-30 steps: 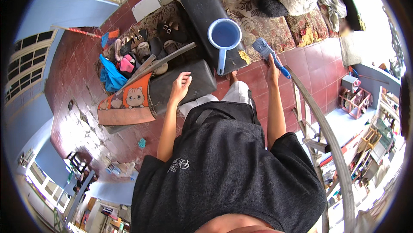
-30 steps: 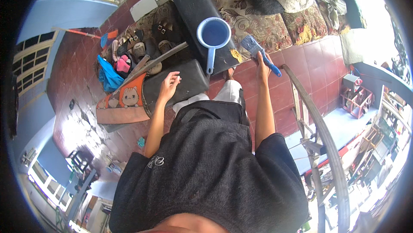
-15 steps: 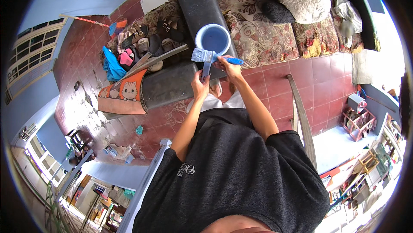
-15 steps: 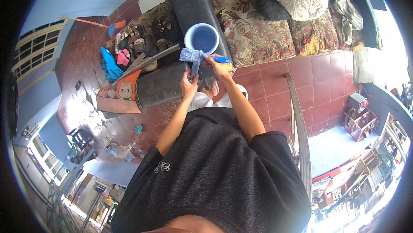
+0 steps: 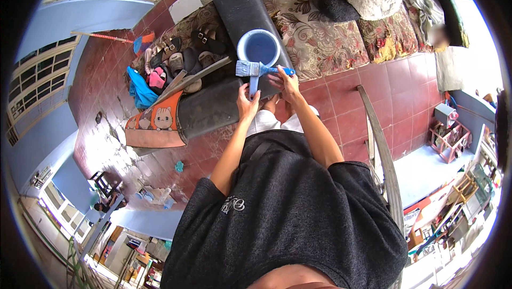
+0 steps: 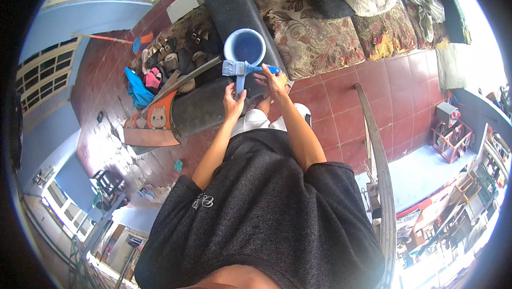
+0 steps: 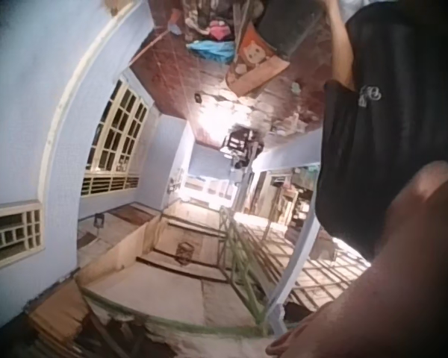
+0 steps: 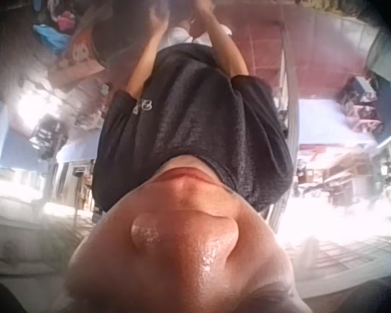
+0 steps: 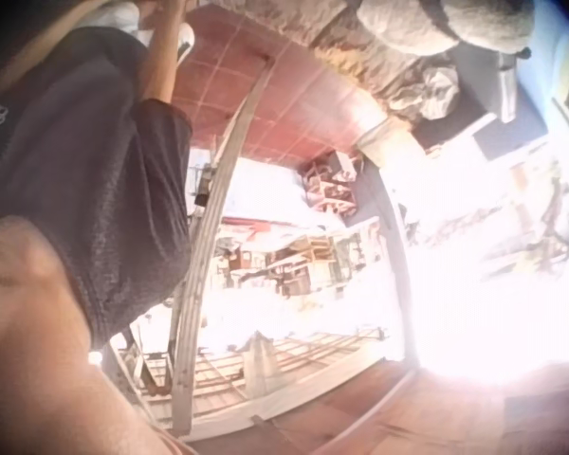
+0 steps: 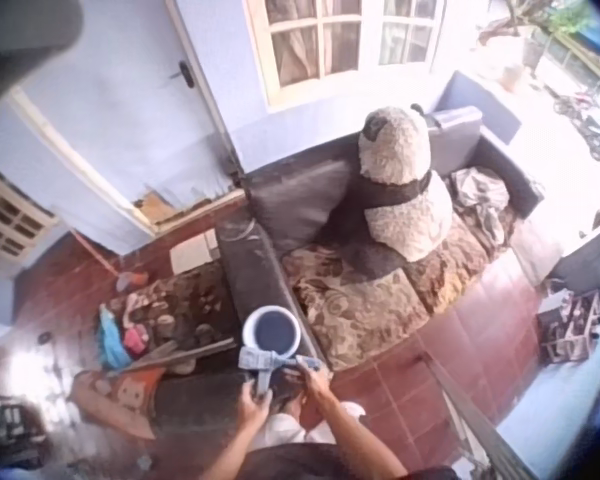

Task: The person stands on a metal ladder and paints the ceiling with a blue paintbrush, repeatedly dipping the brush into a blue plastic container. The person adjusts the ladder position once to reach a different section of the ceiling and continues painting.

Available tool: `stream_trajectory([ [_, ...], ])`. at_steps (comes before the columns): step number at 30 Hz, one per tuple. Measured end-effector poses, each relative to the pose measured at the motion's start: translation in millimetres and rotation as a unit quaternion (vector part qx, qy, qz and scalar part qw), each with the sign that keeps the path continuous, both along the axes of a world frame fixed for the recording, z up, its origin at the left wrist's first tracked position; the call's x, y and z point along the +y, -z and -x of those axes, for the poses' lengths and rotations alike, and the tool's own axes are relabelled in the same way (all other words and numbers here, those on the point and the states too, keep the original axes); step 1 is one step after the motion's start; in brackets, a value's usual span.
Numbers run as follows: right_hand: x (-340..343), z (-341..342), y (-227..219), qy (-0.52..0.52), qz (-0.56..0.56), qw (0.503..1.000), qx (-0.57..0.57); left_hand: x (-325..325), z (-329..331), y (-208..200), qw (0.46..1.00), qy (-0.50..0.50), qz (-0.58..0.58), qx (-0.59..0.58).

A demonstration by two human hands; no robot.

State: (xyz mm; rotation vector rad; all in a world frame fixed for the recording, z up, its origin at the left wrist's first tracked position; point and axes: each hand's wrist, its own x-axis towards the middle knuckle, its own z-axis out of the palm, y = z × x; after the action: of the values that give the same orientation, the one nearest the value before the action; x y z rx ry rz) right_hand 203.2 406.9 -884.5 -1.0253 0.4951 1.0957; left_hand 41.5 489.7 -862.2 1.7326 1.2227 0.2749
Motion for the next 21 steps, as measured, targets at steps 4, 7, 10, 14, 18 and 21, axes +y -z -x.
stream_trajectory([
  [4,-13,0,-3,-0.01,-0.011,1.0,-0.014,2,1,6,1.0,0.021,-0.013,-0.007],
  [7,-45,-6,0,-0.09,-0.012,0.995,-0.052,7,13,10,0.997,-0.009,-0.075,-0.029],
  [10,-94,-6,19,-0.163,0.072,0.98,-0.093,5,46,14,0.994,-0.054,-0.078,-0.047],
  [14,-181,16,65,-0.21,0.351,0.821,-0.398,17,104,-4,0.992,0.05,-0.108,0.026],
  [18,-244,-5,64,-0.278,0.332,0.846,-0.313,30,175,14,0.927,0.288,0.021,0.241],
  [21,-279,-36,45,-0.36,0.357,0.796,-0.331,48,182,10,0.841,0.364,0.133,0.377],
])
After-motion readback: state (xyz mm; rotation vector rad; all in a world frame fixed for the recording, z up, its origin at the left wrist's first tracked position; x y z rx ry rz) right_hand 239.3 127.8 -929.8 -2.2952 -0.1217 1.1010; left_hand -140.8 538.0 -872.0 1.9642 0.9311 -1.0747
